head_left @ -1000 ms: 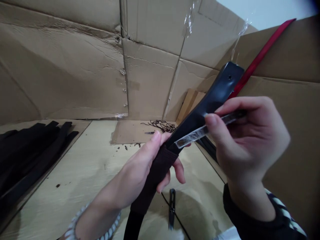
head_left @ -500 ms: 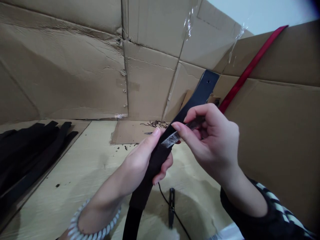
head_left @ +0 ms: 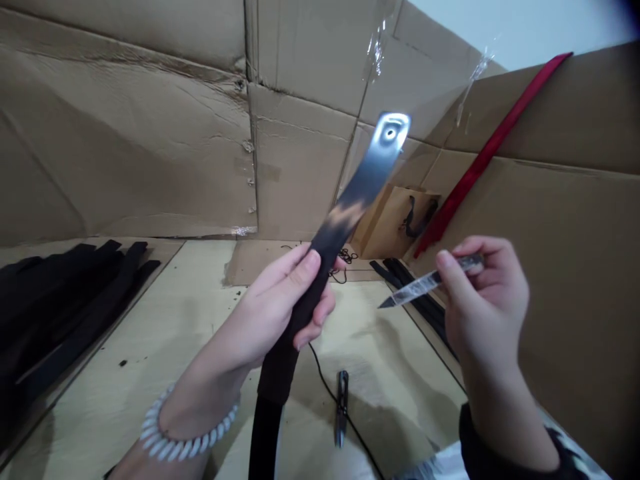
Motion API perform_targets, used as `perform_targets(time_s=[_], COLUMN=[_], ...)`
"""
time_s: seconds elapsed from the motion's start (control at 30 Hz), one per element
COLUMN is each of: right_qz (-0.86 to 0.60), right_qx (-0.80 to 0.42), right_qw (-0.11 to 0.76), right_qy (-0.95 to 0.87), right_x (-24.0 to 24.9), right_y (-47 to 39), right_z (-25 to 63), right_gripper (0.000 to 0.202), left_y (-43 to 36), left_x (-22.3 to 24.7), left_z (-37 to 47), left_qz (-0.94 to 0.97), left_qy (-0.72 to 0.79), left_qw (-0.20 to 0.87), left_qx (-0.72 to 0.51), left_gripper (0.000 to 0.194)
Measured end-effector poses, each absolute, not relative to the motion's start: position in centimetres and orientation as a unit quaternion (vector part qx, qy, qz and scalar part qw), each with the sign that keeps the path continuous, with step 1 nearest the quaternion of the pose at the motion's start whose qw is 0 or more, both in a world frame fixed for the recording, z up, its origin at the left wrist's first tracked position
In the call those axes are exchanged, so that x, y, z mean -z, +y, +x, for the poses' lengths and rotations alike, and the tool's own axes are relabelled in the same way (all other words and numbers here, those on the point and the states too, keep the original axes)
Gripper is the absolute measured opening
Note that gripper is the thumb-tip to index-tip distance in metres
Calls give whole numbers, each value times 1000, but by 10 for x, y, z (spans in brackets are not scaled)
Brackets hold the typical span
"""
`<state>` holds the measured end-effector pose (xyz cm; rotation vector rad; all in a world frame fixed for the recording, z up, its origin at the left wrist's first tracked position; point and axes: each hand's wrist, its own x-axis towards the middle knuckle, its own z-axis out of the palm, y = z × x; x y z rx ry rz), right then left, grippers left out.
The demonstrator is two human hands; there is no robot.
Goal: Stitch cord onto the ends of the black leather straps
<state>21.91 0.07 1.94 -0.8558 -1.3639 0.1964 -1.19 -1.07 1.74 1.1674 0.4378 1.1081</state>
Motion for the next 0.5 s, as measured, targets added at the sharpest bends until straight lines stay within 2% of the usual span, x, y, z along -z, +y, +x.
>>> perform_targets(time_s=[0.1,0.23,0.27,0.37,0.5], right_qz=[-509,-657,-669,-693,-740], right_qx=[-127,-192,-199,-204,-151], right_qw=[634,469,451,416,368], right_qy=[-568,-558,-557,-552,-542], right_x=[41,121,137,166,178], right_y=[3,0,-2,-7,-12], right_z=[257,304,312,326,331], right_gripper=[33,49,50,51,43], left_y=[-13,-8,-6,-1,0], left_x=[-25,-31,-31,-31,-34], left_z=[-14,-26,-29,-39,-52], left_qz=[438,322,302,261,252], left_qy=[193,195,198,212,193], left_qw=[674,695,695,690,710], left_qx=[-563,-613,-622,-641,-628], left_gripper=[30,36,35,32,34])
